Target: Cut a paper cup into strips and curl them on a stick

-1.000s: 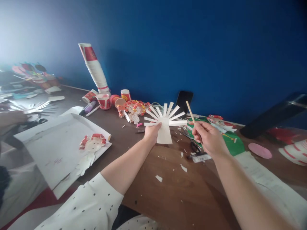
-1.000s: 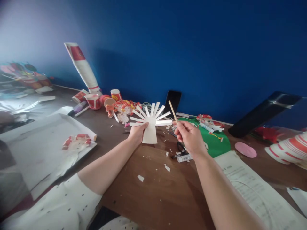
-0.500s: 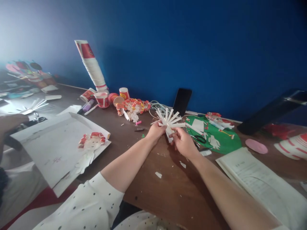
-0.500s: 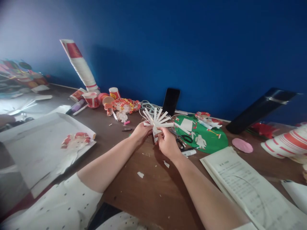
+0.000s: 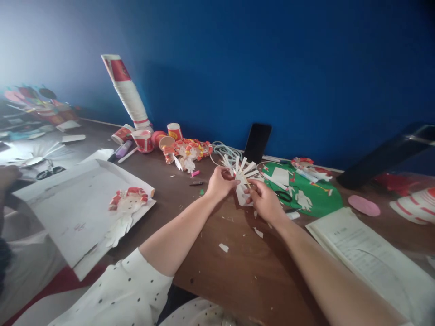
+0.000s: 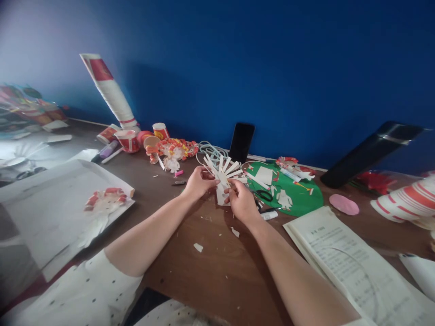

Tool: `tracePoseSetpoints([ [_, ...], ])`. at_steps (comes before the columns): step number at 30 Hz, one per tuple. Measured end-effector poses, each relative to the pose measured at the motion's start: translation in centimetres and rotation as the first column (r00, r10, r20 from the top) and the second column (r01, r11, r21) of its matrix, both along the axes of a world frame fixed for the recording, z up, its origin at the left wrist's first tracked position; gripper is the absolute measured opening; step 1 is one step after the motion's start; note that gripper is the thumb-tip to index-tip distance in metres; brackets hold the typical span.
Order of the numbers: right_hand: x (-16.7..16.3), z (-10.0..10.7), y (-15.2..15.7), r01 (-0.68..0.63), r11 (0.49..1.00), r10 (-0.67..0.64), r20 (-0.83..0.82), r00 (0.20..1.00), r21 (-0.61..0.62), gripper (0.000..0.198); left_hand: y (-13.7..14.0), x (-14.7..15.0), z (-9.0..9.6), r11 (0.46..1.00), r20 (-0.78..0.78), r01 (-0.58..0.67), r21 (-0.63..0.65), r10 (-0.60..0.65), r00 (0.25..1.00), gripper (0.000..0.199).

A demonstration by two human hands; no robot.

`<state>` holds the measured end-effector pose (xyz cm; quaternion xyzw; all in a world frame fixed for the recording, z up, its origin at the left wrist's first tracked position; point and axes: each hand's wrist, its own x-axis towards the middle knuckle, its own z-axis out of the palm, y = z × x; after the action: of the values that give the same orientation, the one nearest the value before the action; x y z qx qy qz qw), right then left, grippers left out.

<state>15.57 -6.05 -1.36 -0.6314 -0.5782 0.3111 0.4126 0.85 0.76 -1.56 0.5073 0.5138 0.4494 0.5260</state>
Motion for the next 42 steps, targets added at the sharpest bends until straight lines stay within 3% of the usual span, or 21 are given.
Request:
tracePoseSetpoints([
  [3, 0.2, -0.1, 0.0, -0.004, 1.000, 0.003, -0.020, 1.000, -0.010, 0.035, 0.2, -0.2, -0.2, 1.000, 0.016, 0.003, -0.001, -0.003, 1.000, 0.044],
  [9, 0.2, -0.5, -0.1, -0.024, 0.999, 0.018, -0.129, 0.991, -0.041, 0.037, -0.4, -1.0, -0.1, 0.995, -0.148, 0.017, 0.099, -0.002, 0.989, 0.028],
  [17, 0.0, -0.6, -0.3, -0.027, 0.998, 0.019, -0.155, 0.988, -0.055, 0.040, -0.9, -0.6, -0.1, 0.972, 0.016, 0.154, 0.179, -0.159, 0.987, 0.050],
  [20, 0.1, -0.6, -0.2, -0.031, 0.999, 0.026, -0.150, 0.988, -0.034, 0.037, -1.0, -0.6, 0.2, 0.969, 0.103, 0.197, 0.151, -0.213, 0.972, 0.038],
  [23, 0.0, -0.5, -0.2, -0.033, 0.999, 0.026, -0.169, 0.985, -0.037, 0.037, -0.9, -0.6, 0.3, 0.978, 0.151, 0.177, 0.108, -0.192, 0.970, 0.019],
  [28, -0.1, -0.3, -0.2, -0.012, 0.997, -0.003, -0.195, 0.981, -0.079, 0.038, -0.7, -0.6, 0.5, 0.988, 0.158, 0.144, 0.058, -0.152, 0.976, 0.012],
  [36, 1.4, 0.8, 0.0, -0.003, 1.000, 0.003, -0.049, 0.999, -0.006, 0.036, -0.3, -0.9, 0.9, 0.978, 0.223, 0.209, -0.010, -0.202, 0.954, 0.015],
  [42, 2.7, 3.2, -0.5, 0.044, 0.994, -0.057, 0.139, 0.989, 0.099, 0.030, -0.7, -0.9, 1.2, 0.963, 0.263, 0.267, -0.019, -0.253, 0.931, 0.021],
])
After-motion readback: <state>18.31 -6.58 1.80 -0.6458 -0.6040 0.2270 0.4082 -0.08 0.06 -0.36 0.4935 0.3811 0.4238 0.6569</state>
